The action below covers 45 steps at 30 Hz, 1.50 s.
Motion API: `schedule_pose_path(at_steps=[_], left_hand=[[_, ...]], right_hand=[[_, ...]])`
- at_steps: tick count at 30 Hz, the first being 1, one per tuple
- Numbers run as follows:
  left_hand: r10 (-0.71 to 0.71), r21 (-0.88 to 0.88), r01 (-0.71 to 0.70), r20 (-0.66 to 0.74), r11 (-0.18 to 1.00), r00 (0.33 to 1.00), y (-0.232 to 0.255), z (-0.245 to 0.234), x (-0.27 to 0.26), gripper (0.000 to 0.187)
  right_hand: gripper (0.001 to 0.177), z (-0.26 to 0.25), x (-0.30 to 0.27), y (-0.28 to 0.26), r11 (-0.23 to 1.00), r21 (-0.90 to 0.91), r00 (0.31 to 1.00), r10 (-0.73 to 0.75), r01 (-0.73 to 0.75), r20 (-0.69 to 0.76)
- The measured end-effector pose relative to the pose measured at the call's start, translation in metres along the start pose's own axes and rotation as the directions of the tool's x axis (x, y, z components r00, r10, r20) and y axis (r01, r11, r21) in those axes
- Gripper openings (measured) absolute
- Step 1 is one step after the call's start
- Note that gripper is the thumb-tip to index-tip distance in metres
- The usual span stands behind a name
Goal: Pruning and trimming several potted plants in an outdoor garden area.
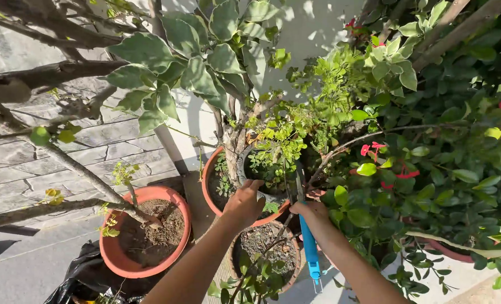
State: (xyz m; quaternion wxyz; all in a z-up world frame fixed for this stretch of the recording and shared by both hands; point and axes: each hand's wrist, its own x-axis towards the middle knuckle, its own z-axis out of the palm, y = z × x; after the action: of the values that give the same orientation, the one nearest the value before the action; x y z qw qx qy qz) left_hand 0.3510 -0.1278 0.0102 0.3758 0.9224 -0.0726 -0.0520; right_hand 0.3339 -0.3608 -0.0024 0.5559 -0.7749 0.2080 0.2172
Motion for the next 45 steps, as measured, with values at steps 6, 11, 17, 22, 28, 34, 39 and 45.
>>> schedule_pose_path(at_steps=[6,11,17,22,28,34,39,45], left_hand=[[-0.047,0.049,0.046,0.012,0.998,0.999,-0.013,0.009,0.033,0.056],[-0.032,0.146,0.029,0.014,0.989,0.999,-0.025,-0.004,0.052,0.054],[0.021,0.356,-0.036,0.045,0.934,0.999,-0.035,-0.013,0.068,0.043],[0.114,0.489,-0.155,0.113,0.858,0.987,-0.049,-0.007,0.081,0.037],[0.207,0.59,-0.286,0.2,0.755,0.958,-0.055,0.013,0.102,0.04],[-0.028,0.837,-0.412,0.452,0.361,0.892,-0.05,0.03,0.12,0.028],[0.069,0.806,-0.283,0.291,0.52,0.954,-0.131,0.099,0.156,0.033],[0.126,0.775,-0.314,0.295,0.548,0.947,-0.052,0.013,0.113,0.03]], right_hand=[[0.054,0.01,-0.058,-0.064,0.991,-0.055,0.99,0.123,-0.12,0.063],[0.061,0.01,-0.042,-0.042,0.984,-0.141,0.983,0.124,-0.105,0.134],[0.062,0.013,-0.034,-0.038,0.985,-0.15,0.979,0.112,-0.087,0.172],[0.052,0.016,-0.041,-0.06,0.973,-0.212,0.995,0.095,-0.086,0.031],[0.051,0.007,-0.029,-0.059,0.973,-0.229,0.999,-0.004,0.015,0.048],[0.048,0.007,-0.044,-0.075,0.933,-0.358,1.0,0.015,-0.012,0.007],[0.055,0.006,-0.048,-0.083,0.918,-0.382,0.994,0.111,-0.104,-0.004],[0.06,0.004,-0.043,-0.081,0.9,-0.423,0.992,0.121,-0.1,0.024]])
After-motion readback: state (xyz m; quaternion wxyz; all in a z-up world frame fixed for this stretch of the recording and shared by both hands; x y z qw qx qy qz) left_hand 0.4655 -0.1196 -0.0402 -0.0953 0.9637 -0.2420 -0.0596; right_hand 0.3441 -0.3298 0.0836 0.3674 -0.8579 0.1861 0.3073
